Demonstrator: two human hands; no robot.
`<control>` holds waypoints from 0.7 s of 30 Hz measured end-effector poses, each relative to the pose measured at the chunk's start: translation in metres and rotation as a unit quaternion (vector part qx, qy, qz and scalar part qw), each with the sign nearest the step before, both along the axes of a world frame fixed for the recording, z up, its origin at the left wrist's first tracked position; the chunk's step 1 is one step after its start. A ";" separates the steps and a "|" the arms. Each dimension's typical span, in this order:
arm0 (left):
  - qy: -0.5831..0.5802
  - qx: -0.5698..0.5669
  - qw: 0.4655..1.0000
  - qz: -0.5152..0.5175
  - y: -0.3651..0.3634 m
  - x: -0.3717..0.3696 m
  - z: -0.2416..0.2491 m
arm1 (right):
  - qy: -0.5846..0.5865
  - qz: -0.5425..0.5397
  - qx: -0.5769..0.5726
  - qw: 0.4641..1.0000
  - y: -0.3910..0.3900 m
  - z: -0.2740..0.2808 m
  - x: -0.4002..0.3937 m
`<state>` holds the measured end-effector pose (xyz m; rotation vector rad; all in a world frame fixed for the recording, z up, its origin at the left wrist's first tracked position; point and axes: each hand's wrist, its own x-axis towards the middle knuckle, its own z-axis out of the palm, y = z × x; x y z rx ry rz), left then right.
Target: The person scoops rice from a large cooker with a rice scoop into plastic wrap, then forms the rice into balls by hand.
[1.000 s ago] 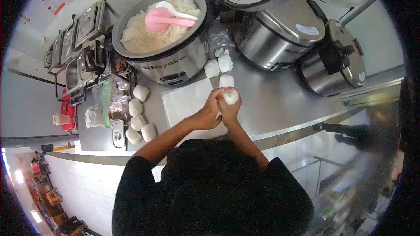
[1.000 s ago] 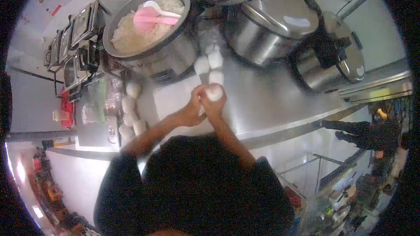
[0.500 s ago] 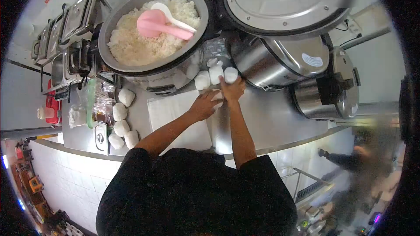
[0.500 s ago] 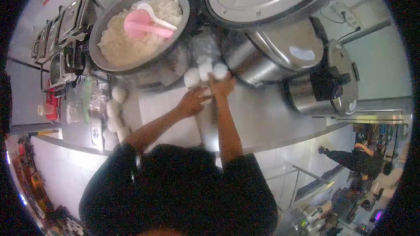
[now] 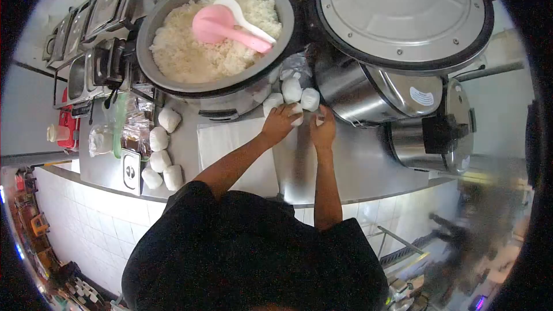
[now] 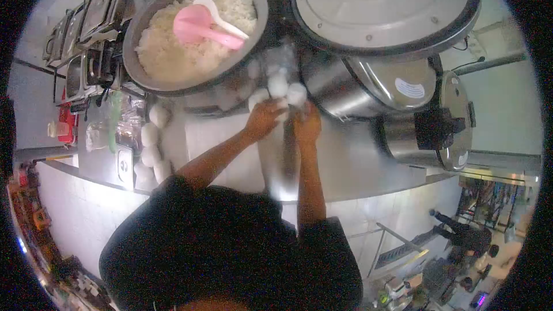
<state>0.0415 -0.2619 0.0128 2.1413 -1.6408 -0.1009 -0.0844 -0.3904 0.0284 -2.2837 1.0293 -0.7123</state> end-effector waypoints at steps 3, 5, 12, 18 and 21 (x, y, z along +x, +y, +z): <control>0.030 -0.039 0.999 -0.007 0.020 -0.006 0.030 | -0.118 0.020 0.003 0.993 0.034 0.052 0.003; 0.008 -0.080 0.997 -0.015 0.050 -0.007 0.026 | -0.161 0.063 -0.028 0.985 0.054 0.116 0.021; 0.048 -0.239 0.961 0.129 0.192 0.029 0.104 | -0.022 0.308 -0.247 0.919 0.100 0.279 0.176; 0.057 -0.354 0.898 0.254 0.266 0.109 0.162 | 0.242 0.245 -0.401 0.849 0.085 0.228 0.271; 0.251 -0.359 0.856 0.274 0.286 0.137 0.161 | 0.188 0.248 -0.453 0.836 0.077 0.250 0.278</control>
